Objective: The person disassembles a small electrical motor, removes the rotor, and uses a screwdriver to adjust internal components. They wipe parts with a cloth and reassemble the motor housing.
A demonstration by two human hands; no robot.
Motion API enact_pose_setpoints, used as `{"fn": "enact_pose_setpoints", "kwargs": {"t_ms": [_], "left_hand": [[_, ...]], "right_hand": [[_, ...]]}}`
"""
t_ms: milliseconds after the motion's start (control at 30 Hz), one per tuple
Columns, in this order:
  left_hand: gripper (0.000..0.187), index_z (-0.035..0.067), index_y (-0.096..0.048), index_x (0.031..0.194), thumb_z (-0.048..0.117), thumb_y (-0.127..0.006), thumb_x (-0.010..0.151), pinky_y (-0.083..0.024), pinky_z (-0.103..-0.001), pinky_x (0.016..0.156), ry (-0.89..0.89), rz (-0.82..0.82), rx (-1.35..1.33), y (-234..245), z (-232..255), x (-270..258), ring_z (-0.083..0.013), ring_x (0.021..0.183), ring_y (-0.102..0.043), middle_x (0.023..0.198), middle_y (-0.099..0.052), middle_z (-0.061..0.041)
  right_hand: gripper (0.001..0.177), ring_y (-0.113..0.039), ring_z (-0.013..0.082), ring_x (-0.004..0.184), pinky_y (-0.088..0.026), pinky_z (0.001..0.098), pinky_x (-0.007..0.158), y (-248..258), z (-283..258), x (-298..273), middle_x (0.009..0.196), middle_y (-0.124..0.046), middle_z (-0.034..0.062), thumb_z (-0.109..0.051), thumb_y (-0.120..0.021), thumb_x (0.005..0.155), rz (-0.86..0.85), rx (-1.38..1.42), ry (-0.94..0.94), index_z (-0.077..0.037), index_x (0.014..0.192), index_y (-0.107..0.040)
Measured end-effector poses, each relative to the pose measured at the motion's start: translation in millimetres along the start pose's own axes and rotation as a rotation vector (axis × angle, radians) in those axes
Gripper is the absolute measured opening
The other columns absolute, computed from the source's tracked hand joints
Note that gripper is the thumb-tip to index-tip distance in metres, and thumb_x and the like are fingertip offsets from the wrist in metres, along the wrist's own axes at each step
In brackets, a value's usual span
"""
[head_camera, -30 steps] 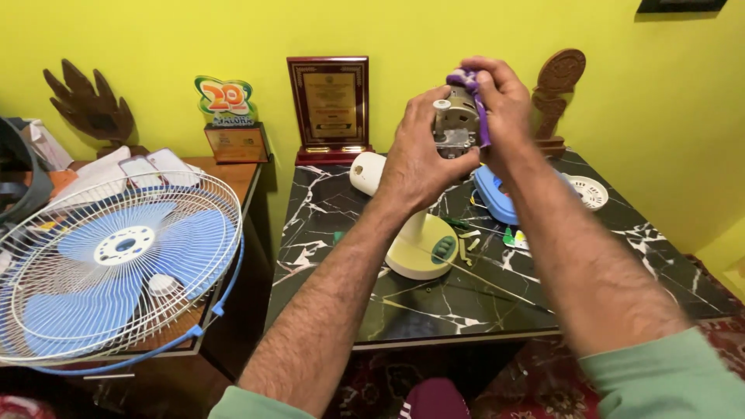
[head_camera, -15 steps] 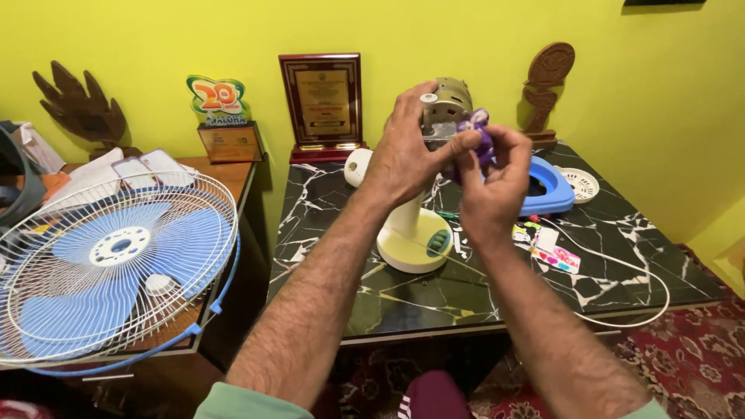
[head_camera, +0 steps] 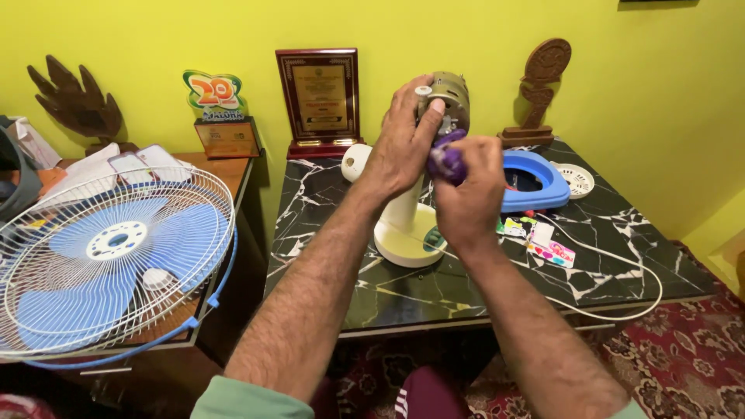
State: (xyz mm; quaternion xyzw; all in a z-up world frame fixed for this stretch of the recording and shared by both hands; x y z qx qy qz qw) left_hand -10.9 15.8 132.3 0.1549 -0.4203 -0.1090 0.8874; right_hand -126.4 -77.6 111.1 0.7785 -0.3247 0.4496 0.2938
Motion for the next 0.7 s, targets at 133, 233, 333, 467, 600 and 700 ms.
{"fn": "enact_pose_setpoints", "kwargs": {"t_ms": [133,233,333,467,600,700], "left_hand": [[0.063,0.007,-0.041,0.154,0.048,-0.04,0.106,-0.034,-0.046,0.122,0.031,-0.027,0.005,3.8,-1.5,2.6,-0.0348,0.145,-0.043,0.156,-0.044,-0.021],[0.067,0.007,-0.04,0.154,0.053,-0.039,0.104,-0.035,-0.045,0.121,0.061,-0.056,-0.036,6.8,-2.7,2.0,-0.0342,0.146,-0.043,0.158,-0.041,-0.02],[0.073,0.007,-0.034,0.156,0.057,-0.039,0.103,-0.032,-0.046,0.12,0.121,-0.099,-0.105,2.7,-6.9,-2.6,-0.0348,0.148,-0.036,0.16,-0.035,-0.021],[0.076,0.007,-0.026,0.16,0.06,-0.031,0.106,-0.024,-0.046,0.122,0.154,-0.009,-0.272,1.7,-15.0,-21.9,-0.0357,0.154,-0.023,0.165,-0.025,-0.022],[0.065,0.006,-0.043,0.147,0.054,-0.037,0.103,-0.042,-0.041,0.109,0.384,0.302,-0.466,6.5,-35.9,-62.6,-0.0296,0.129,-0.053,0.144,-0.052,-0.017],[0.051,0.001,-0.058,0.131,0.044,-0.05,0.105,-0.053,-0.039,0.086,0.57,0.408,-0.544,-11.2,-34.7,-108.3,-0.0221,0.095,-0.062,0.11,-0.065,-0.014]], "right_hand": [[0.029,-0.063,0.0326,0.105,-0.052,0.0411,0.093,3.0,-20.5,-10.7,0.112,-0.065,0.0126,0.001,-0.079,0.078,-0.115,-0.122,0.398,-0.004,0.103,-0.066],[0.027,-0.066,0.0268,0.101,-0.054,0.0361,0.088,4.8,-11.1,-23.7,0.109,-0.069,0.0097,-0.001,-0.079,0.078,-0.307,0.06,0.336,-0.005,0.102,-0.067],[0.022,-0.069,0.0181,0.093,-0.057,0.0287,0.083,1.7,22.2,-45.2,0.104,-0.07,0.0071,-0.005,-0.077,0.085,-0.32,0.405,-0.154,-0.003,0.105,-0.067],[0.022,-0.066,0.0127,0.091,-0.057,0.0262,0.084,-1.9,63.1,-59.9,0.105,-0.069,0.0058,-0.017,-0.07,0.1,-0.025,0.764,-0.635,-0.003,0.116,-0.065],[0.032,-0.066,0.015,0.094,-0.057,0.0326,0.082,5.6,71.9,-48.3,0.11,-0.069,0.0089,-0.031,-0.052,0.11,0.131,1.1,-0.66,-0.003,0.123,-0.06],[0.041,-0.068,0.0212,0.096,-0.056,0.0366,0.085,5.4,64.0,-50.3,0.11,-0.069,0.0126,-0.036,-0.043,0.112,0.144,1.215,-0.637,0.0,0.124,-0.061]]}}
Point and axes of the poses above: each hand's wrist, its own x-axis towards the middle knuckle, its own y-axis out of the back of the hand, z = x × y, the point moved 7 cm from there along x, towards the middle knuckle
